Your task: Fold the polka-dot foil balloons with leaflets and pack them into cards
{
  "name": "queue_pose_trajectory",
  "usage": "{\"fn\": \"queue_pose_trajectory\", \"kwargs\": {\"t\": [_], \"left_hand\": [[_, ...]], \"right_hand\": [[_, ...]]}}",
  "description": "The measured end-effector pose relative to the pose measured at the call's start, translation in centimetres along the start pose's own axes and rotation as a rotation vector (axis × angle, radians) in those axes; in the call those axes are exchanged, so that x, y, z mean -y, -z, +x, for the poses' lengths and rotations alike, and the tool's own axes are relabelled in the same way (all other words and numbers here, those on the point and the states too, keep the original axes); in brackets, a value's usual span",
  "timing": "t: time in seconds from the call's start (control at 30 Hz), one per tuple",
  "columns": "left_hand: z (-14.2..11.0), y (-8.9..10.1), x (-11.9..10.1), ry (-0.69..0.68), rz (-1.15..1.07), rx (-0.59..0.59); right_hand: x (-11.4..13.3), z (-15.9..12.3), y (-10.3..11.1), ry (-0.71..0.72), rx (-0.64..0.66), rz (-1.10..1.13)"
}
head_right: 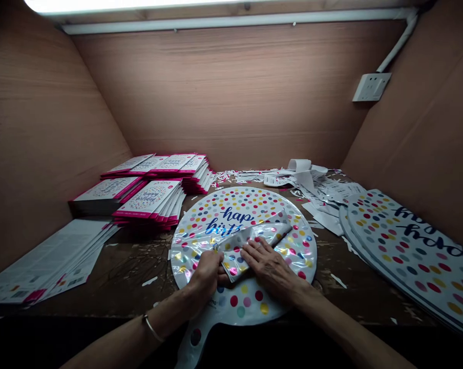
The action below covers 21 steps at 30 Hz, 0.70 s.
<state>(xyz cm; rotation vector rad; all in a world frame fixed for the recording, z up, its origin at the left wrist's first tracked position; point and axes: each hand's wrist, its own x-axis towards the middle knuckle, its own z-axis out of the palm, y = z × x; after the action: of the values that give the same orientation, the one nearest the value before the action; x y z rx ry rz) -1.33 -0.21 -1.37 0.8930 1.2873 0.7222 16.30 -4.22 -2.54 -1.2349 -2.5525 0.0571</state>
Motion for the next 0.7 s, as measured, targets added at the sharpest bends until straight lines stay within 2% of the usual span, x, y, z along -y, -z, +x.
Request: {"fn": "queue_pose_trajectory", "kwargs": {"t": [0.07, 0.1, 0.17, 0.2, 0.23, 0.27, 0.33, 0.37, 0.4, 0.47, 0.53, 0.6, 0.63, 0.7], "left_hand": [[-1.1, 0.7, -1.0, -0.05, 0.053, -0.011], [-1.8, 1.1, -1.7, -0.15, 0.117, -0.033], [-3.1, 1.8, -3.5, -0.475, 0.303, -0.042], [-3.5, 1.9, -4.4, -0.651, 0.413, 0.015], [-3.7, 1.9, -5.2, -0.786, 0.518, 0.134], [-3.6, 1.7, -5.8, -0.848, 0.602, 0.306], [-2.2, 1.1, -6.4, -0.775, 0.687, 0.656], [-1.1, 0.8, -6.4, -0.692, 0.692, 0.77], [0.1, 0.6, -6.3, -0.616, 0.682, 0.834], [2.5, 0.5, -5.9, -0.493, 0.61, 0.849], [4.3, 0.9, -5.7, -0.385, 0.519, 0.806], [5.5, 1.2, -5.8, -0.281, 0.455, 0.748], [5.9, 1.1, -5.9, -0.248, 0.451, 0.721], [6.8, 0.5, -6.2, -0.226, 0.488, 0.682]], "right_hand": [[0.0, 0.3, -0.4, -0.025, 0.044, 0.062], [-0.2, 0.4, -0.4, -0.02, 0.056, 0.093], [-0.3, 0.2, -0.1, 0.005, 0.073, 0.137], [-0.1, 0.1, 0.2, 0.024, 0.079, 0.157], [0.1, -0.1, 0.5, 0.043, 0.08, 0.184], [0.4, -0.2, 0.8, 0.063, 0.074, 0.225], [1.0, -0.6, 1.3, 0.095, 0.054, 0.346], [1.2, -0.7, 1.4, 0.104, 0.045, 0.421], [1.2, -0.9, 1.4, 0.09, 0.037, 0.508], [0.8, -1.3, 1.0, -0.041, 0.001, 0.748], [0.0, -1.4, 0.3, -0.307, -0.108, 1.061], [-1.1, -1.3, -0.4, -0.571, -0.276, 1.283], [-1.7, -1.1, -0.7, -0.653, -0.351, 1.324], [-2.6, -0.7, -1.2, -0.716, -0.44, 1.303]]}}
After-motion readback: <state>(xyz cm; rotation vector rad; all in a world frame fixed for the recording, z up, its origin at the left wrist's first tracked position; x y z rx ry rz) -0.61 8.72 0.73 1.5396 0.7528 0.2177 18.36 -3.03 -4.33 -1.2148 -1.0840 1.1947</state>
